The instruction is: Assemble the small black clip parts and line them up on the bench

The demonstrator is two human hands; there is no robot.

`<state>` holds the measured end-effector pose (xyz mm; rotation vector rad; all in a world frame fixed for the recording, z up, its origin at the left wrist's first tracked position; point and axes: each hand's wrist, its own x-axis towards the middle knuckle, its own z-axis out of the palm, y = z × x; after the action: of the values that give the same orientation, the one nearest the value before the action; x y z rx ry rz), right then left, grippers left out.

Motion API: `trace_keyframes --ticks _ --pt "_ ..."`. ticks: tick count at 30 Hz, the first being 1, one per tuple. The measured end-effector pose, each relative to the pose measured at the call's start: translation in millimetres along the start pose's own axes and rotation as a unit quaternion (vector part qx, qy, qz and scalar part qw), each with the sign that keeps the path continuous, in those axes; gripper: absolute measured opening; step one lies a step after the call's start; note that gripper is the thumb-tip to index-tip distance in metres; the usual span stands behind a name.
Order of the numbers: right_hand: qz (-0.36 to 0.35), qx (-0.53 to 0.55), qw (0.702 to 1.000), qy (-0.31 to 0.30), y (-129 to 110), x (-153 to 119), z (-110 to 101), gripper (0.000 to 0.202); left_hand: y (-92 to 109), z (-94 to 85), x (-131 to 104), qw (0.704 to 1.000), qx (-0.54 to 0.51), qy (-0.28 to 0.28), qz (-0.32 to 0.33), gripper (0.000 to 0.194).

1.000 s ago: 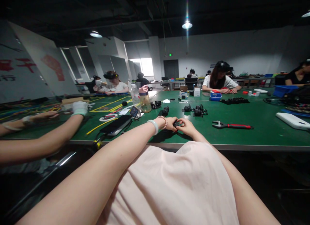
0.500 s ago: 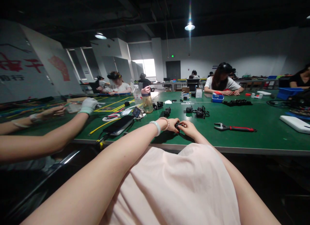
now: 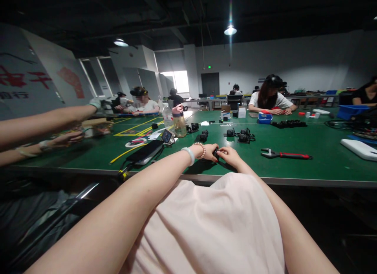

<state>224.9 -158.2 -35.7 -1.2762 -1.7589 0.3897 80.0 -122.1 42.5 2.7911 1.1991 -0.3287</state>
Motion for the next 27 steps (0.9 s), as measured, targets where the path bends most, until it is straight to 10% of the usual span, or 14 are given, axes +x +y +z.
trace_keyframes --ticks 27 --pt "0.008 0.052 0.999 -0.012 -2.6 0.5 0.9 0.029 3.6 -0.9 -3.5 1.000 0.023 0.002 -0.020 0.073"
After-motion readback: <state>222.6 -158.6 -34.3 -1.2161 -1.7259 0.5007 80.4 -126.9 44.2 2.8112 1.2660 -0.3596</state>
